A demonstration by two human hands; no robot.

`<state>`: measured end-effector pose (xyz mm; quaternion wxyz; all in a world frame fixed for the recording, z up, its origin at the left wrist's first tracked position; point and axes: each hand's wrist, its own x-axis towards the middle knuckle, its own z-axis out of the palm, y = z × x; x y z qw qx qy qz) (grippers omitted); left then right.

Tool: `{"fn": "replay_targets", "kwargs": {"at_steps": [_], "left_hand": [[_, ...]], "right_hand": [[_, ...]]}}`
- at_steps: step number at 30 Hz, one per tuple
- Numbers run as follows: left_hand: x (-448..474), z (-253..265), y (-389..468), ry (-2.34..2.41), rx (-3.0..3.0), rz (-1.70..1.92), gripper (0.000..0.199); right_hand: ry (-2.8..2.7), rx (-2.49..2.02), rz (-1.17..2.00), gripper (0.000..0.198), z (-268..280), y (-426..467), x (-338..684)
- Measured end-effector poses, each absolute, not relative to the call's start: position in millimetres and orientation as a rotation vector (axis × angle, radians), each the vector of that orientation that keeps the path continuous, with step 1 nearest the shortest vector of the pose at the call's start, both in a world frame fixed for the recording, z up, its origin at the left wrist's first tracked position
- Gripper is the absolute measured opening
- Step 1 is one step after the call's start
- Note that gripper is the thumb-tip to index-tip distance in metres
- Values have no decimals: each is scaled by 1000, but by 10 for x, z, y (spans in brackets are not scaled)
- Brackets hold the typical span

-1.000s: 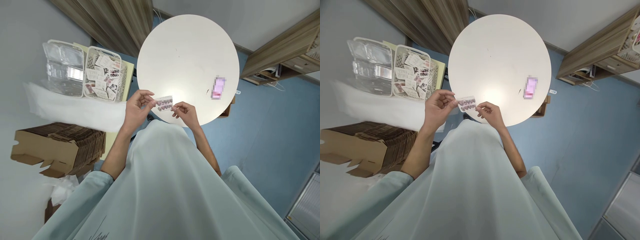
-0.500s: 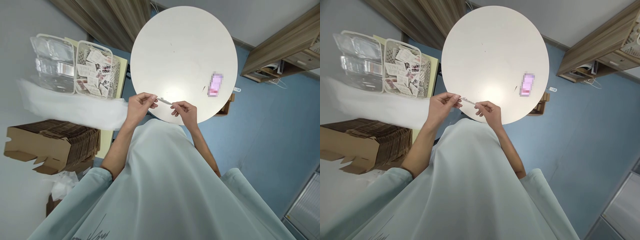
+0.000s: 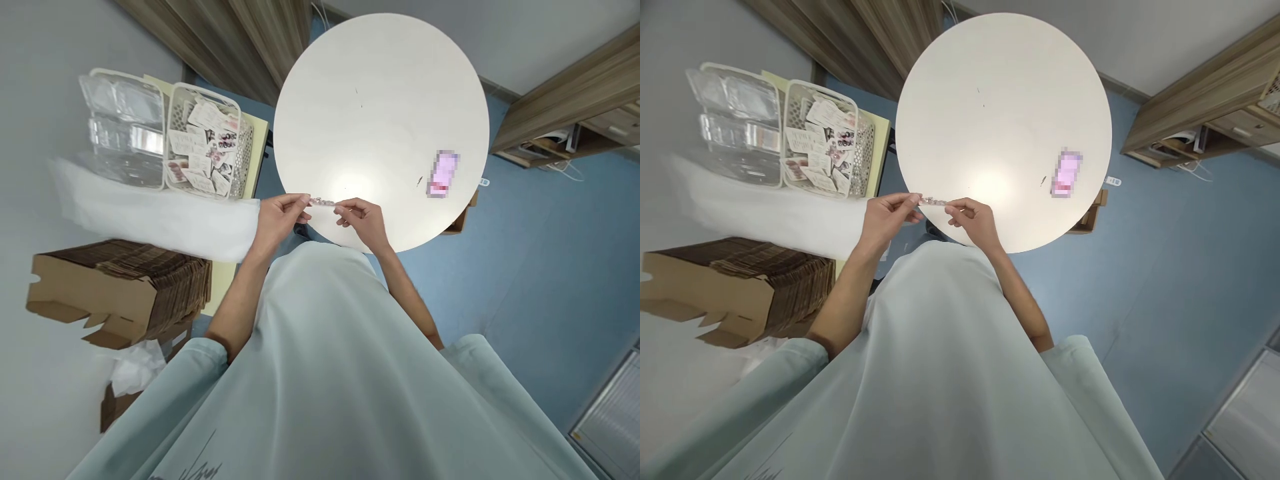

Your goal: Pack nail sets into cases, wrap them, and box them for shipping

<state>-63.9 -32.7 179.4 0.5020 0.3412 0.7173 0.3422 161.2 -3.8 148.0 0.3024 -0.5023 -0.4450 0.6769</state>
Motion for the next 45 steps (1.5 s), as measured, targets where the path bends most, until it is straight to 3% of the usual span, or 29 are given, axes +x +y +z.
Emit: {"fn": "replay_targets", "kwargs": {"at_steps": [8,14,18,27,36,45], "left_hand": [[-1306,884,-198,1659,868,710,51],[-1664,534,-42,1647,1017,448,60],[-1965,542,-5,1628,1111,360,58],[-2962,866,-254,1670,1065,631,44],[-4317,826,-342,1976,1121,927,48],[-5225,734,-77,2163,1003,985,54]], "right_hand": [[-1473,-1692,1639,9,976,-181,853],[-1701,-2121,1473,14,807,-203,525],[-1777,-2270,1373,13,883,-225,397],[-1777,-2155,1244,9,1382,-42,-351],[-2108,-1876,1228,10,1692,320,-1454],[-2264,-1704,1257,7,1817,365,-2156]]}}
